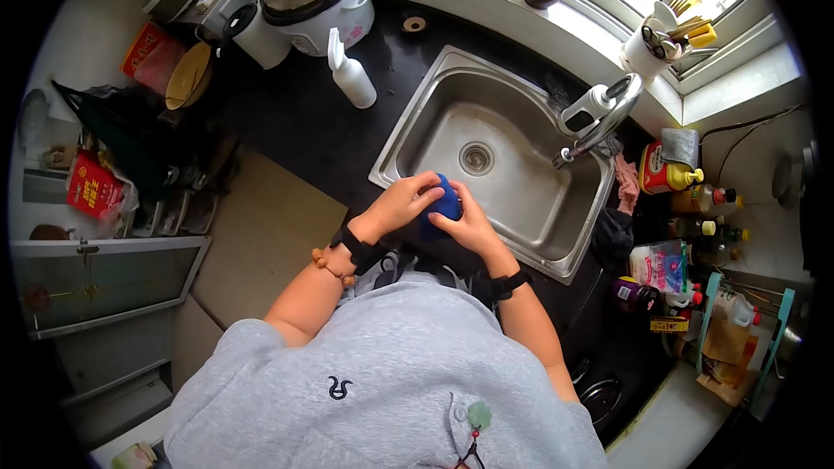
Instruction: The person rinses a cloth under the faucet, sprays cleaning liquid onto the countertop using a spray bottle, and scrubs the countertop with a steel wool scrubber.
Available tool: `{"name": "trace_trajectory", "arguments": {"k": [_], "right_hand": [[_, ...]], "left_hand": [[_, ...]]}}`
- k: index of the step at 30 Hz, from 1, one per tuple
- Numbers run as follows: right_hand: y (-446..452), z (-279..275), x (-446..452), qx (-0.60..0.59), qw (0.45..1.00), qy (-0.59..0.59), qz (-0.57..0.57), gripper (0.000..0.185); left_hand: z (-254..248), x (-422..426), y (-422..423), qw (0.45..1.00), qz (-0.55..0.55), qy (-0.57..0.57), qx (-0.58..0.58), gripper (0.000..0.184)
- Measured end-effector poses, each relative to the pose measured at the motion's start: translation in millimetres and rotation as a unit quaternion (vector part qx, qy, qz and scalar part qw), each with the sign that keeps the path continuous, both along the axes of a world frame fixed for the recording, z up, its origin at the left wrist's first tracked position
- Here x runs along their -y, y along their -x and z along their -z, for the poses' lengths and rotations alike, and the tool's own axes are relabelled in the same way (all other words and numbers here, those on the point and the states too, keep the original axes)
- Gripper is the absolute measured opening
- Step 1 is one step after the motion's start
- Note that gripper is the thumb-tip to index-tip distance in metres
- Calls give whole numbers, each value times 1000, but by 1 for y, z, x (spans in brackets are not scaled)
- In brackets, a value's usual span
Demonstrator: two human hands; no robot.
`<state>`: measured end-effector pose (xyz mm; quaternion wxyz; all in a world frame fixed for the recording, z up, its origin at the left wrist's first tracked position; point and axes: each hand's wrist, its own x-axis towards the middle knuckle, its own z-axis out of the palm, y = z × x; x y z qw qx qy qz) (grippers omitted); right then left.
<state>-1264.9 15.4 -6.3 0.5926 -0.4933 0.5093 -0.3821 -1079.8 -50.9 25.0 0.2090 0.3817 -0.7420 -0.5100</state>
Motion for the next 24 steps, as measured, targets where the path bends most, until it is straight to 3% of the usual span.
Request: {"name": "trace_trajectory", "arguments": {"k": [4,8,11,17,20,24], "right_hand": [[-45,7,32,-200,978,64,23,78],[-100,36,74,-142,989,9,32,88],[-134,37,129,-208,968,52,129,94],[-198,28,254,-268,911,236,204,103],[-218,28,287,-263,902,277,202,93],[-212,17,286,-184,942,170,224,74]], "left_hand": [[13,23,-53,998,-69,-4,-7,26],[30,64,-120,996,-71,1,54,24],[37,99,-179,993,-48,40,95,22],[56,164,-288,978,-197,47,45,24],[57,193,-322,966,-243,85,39,24],[61,224,-344,952,-289,102,7,24]]}}
